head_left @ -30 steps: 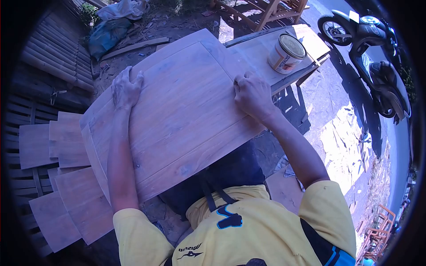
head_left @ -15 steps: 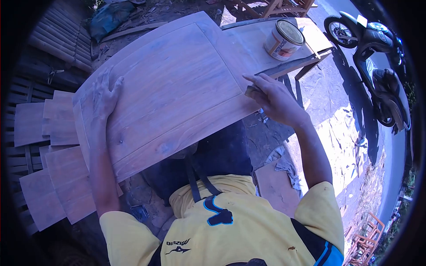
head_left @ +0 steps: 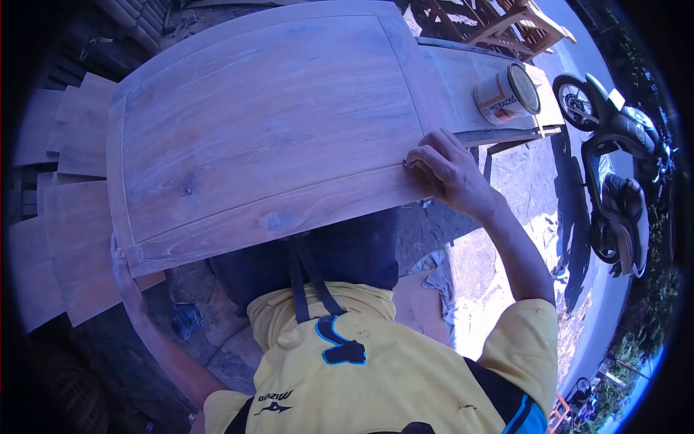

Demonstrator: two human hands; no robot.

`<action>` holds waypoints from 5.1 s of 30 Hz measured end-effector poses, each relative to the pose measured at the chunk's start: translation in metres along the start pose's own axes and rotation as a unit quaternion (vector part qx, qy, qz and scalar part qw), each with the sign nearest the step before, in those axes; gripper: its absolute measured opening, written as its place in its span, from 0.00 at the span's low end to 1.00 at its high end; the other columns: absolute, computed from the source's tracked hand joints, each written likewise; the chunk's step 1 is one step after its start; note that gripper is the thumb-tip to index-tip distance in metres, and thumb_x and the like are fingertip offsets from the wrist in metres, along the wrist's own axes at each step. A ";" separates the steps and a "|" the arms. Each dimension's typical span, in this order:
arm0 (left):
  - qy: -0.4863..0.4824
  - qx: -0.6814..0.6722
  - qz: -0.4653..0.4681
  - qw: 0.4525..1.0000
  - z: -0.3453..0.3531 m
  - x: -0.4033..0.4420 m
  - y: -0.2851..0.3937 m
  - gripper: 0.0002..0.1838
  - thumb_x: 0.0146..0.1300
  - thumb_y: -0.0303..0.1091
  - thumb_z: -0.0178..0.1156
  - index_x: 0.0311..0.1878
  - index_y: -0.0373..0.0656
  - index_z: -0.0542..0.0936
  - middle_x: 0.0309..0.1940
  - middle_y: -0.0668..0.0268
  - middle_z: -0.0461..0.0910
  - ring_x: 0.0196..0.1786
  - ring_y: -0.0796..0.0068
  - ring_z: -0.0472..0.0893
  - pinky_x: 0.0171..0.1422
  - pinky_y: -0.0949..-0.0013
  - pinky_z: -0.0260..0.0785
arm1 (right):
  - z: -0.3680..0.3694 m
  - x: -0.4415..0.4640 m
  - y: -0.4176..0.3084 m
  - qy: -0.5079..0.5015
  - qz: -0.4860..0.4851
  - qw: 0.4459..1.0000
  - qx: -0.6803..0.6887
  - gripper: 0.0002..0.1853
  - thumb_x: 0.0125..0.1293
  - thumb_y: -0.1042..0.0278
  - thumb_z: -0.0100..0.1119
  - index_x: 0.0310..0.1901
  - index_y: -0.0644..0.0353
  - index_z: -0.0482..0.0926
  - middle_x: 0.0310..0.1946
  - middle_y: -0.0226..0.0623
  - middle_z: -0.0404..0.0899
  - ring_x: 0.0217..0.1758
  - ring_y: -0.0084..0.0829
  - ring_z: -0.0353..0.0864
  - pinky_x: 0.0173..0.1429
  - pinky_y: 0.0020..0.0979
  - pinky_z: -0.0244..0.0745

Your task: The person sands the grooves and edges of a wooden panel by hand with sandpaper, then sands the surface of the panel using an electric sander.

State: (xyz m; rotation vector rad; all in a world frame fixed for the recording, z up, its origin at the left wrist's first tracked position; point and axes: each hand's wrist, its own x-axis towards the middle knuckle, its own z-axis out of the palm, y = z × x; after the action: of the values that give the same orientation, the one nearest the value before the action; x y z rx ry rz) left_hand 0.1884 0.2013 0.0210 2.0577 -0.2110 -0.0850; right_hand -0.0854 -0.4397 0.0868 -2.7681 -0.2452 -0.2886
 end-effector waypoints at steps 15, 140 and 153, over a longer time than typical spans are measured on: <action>0.135 -0.085 -0.092 0.983 0.022 -0.009 -0.010 0.31 0.89 0.46 0.46 0.82 0.32 0.69 0.81 0.55 0.70 0.83 0.64 0.67 0.88 0.59 0.54 | 0.056 0.116 -0.091 -0.027 -0.198 0.974 0.105 0.15 0.67 0.72 0.69 0.52 0.62 0.78 0.46 0.42 0.74 0.53 0.44 0.77 0.59 0.44 0.76; 0.050 -0.020 0.041 0.998 0.028 0.177 0.143 0.24 0.77 0.54 0.70 0.33 0.41 0.85 0.25 0.79 0.76 0.30 0.88 0.70 0.34 0.73 0.62 | 0.167 -0.130 -0.163 0.429 0.477 0.750 0.163 0.07 0.86 0.70 0.52 0.49 0.65 0.74 0.40 0.41 0.79 0.43 0.34 0.76 0.52 0.38 0.74; 0.139 0.069 0.103 0.983 0.057 0.150 0.095 0.36 0.75 0.63 0.69 0.25 0.37 0.77 0.19 0.76 0.65 0.28 0.83 0.61 0.31 0.65 0.54 | 0.141 -0.183 -0.125 0.324 0.344 0.881 0.028 0.11 0.74 0.85 0.63 0.53 0.62 0.82 0.43 0.46 0.85 0.42 0.40 0.87 0.45 0.39 0.81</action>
State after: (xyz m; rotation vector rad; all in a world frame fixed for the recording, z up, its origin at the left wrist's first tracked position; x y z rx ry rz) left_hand 0.3164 0.0797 0.0813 2.1446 -0.2612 0.3509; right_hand -0.2634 -0.2984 -0.0449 -2.3273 0.8550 -0.9385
